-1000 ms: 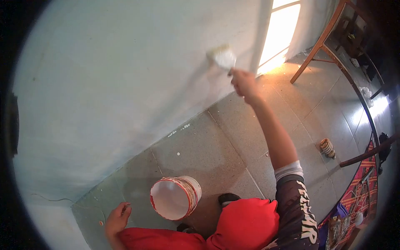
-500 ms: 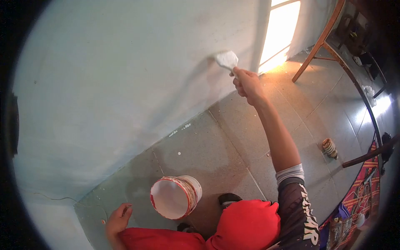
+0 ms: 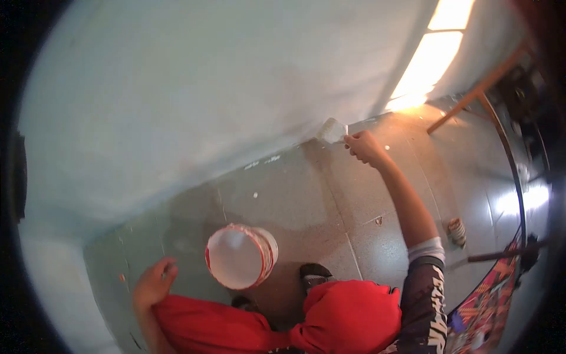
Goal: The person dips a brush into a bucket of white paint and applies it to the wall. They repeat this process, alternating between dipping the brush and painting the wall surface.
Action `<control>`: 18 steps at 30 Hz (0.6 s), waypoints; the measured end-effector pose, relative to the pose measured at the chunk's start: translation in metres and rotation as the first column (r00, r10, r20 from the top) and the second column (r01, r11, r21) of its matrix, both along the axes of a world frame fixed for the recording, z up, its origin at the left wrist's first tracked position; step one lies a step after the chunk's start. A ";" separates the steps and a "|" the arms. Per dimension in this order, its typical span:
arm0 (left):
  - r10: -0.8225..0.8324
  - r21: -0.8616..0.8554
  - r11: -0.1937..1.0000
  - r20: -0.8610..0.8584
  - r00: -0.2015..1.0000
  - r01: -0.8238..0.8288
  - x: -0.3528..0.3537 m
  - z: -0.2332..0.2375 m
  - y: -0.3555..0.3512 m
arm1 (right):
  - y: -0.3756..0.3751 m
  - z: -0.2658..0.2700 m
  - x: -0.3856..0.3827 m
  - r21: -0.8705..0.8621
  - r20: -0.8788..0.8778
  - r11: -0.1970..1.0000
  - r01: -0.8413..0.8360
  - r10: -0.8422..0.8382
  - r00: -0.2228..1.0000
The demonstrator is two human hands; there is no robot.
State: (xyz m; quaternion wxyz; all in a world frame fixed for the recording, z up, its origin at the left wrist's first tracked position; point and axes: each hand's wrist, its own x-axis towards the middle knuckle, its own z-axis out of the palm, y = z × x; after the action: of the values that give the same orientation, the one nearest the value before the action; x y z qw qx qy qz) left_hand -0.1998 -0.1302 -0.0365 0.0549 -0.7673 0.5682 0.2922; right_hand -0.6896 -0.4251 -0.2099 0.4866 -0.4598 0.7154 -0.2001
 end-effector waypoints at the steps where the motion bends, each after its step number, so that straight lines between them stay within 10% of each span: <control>1: -0.002 -0.003 1.000 -0.009 1.000 0.002 -0.004 0.004 0.001 | 0.004 0.023 0.012 0.008 -0.032 0.986 -0.168 0.168 0.985; 8: -0.139 -0.169 0.978 -0.093 0.986 0.121 -0.012 0.007 0.020 | 0.050 0.152 0.131 0.140 0.106 0.640 -0.756 0.749 0.654; 18: -0.252 -0.286 0.935 -0.122 0.960 0.209 -0.004 0.021 0.033 | 0.114 0.101 0.243 0.121 0.097 0.258 -0.958 0.958 0.270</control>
State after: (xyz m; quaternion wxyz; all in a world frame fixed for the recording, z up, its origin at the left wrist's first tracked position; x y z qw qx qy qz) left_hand -0.2041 -0.0973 -0.0160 -0.0609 -0.6702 0.6914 0.2628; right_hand -0.4469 -0.3107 -0.1086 0.5440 -0.7585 0.3044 0.1900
